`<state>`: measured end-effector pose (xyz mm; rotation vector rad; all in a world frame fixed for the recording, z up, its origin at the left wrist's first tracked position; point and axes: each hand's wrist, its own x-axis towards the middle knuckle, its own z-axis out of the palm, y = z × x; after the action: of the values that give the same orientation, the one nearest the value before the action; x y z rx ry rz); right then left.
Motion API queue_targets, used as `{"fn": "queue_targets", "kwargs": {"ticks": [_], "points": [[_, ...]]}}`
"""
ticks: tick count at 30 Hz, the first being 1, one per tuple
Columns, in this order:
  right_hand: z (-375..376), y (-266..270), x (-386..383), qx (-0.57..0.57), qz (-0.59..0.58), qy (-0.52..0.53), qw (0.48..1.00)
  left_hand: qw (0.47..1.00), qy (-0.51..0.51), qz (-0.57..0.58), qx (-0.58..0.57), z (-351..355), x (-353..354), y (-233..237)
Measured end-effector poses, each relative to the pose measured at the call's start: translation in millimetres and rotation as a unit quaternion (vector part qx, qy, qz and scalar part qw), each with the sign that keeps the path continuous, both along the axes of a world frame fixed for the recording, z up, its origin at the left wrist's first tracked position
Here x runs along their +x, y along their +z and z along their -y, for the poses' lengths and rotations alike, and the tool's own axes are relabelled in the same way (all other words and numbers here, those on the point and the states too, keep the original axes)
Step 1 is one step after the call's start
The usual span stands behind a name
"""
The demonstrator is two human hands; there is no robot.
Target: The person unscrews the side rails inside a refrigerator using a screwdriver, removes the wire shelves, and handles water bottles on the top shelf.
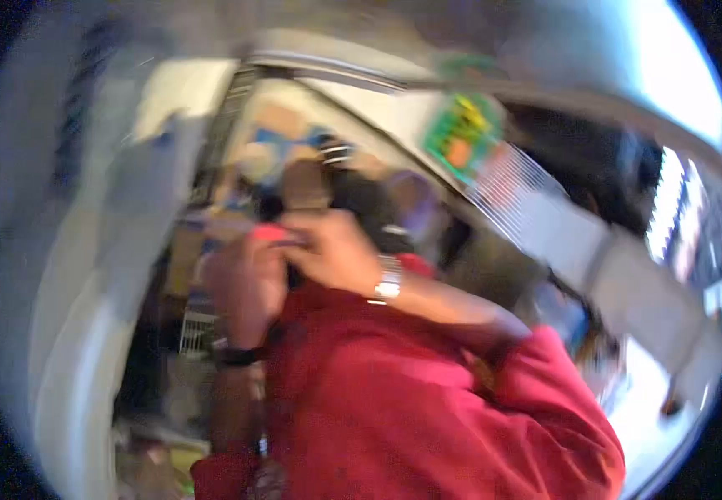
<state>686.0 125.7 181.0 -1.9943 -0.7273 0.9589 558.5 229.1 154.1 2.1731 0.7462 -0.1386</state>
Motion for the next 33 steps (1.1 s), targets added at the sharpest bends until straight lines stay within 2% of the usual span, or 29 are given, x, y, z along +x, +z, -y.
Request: {"fn": "queue_targets", "kwargs": {"ticks": [1, 2, 3, 4, 5, 7, 8, 10, 11, 12, 14, 15, 16, 18, 19, 21, 22, 23, 25, 27, 28, 31, 33], "points": [[18, 6, 0, 0.024, 0.007, -0.03, 0.999, 0.995, -0.084, -0.052, 0.025, 1, 15, 22], [37, 4, -2, 0.05, 0.015, -0.057, 0.997, 0.987, -0.116, -0.018, 0.106, 11, 22, 22], [55, 5, -2, 0.061, 0.001, -0.074, 0.995, 0.991, -0.12, -0.031, 0.057, 25, 41, 40], [74, 14, 0, 0.087, 0.02, -0.11, 0.99, 0.985, -0.157, -0.04, 0.059, 36, 50, 49], [94, 7, -6, 0.06, 0.117, -0.136, 0.982, 0.978, -0.197, -0.019, 0.063, 57, 57, 57], [123, 20, -3, 0.113, 0.123, -0.174, 0.97, 0.962, -0.254, 0.02, 0.102, 75, 71, 65], [142, 26, -2, 0.117, 0.089, -0.207, 0.967, 0.946, -0.289, 0.072, 0.125, 91, 77, 72], [189, 35, -1, 0.119, 0.021, -0.271, 0.955, 0.938, -0.318, 0.084, 0.113, 130, 90, 78], [215, 38, -3, 0.12, 0.028, -0.299, 0.946, 0.932, -0.335, 0.087, 0.104, 152, 95, 79], [239, 43, -2, 0.121, 0.036, -0.325, 0.937, 0.922, -0.34, 0.151, 0.108, 173, 101, 81], [297, 41, -12, 0.159, 0.001, -0.383, 0.91, 0.92, -0.359, 0.142, 0.07, 217, 113, 92], [329, 48, -21, 0.093, 0.084, -0.427, 0.896, 0.918, -0.369, 0.135, 0.051, 240, 118, 98], [361, 49, -34, 0.089, 0.048, -0.495, 0.863, 0.921, -0.366, 0.131, 0.035, 258, 122, 98], [425, 63, -66, 0.067, 0.046, -0.63, 0.773, 0.904, -0.406, 0.09, 0.096, 285, 123, 100], [471, 53, -90, -0.058, 0.073, -0.631, 0.77, 0.894, -0.423, 0.069, 0.126, 293, 122, 100], [541, 23, -142, -0.1, 0.198, -0.72, 0.657, 0.887, -0.443, 0.019, 0.13, 304, 121, 91], [568, 35, -161, -0.121, 0.166, -0.766, 0.609, 0.878, -0.454, -0.002, 0.147, 308, 120, 90], [603, 22, -186, -0.204, 0.192, -0.779, 0.561, 0.87, -0.464, -0.023, 0.165, 308, 119, 85], [664, -3, -227, -0.248, 0.262, -0.791, 0.494, 0.856, -0.481, -0.024, 0.19, 295, 117, 59], [693, 6, -239, -0.296, 0.223, -0.816, 0.444, 0.843, -0.49, -0.073, 0.212, 291, 116, 50], [707, 0, -246, -0.291, 0.238, -0.822, 0.427, 0.825, -0.502, -0.082, 0.248, 286, 114, 44], [735, -19, -261, -0.301, 0.259, -0.832, 0.387, 0.818, -0.48, -0.146, 0.28, 271, 110, 30], [745, -28, -268, -0.308, 0.264, -0.835, 0.372, 0.834, -0.481, -0.124, 0.241, 258, 108, 25]]}}
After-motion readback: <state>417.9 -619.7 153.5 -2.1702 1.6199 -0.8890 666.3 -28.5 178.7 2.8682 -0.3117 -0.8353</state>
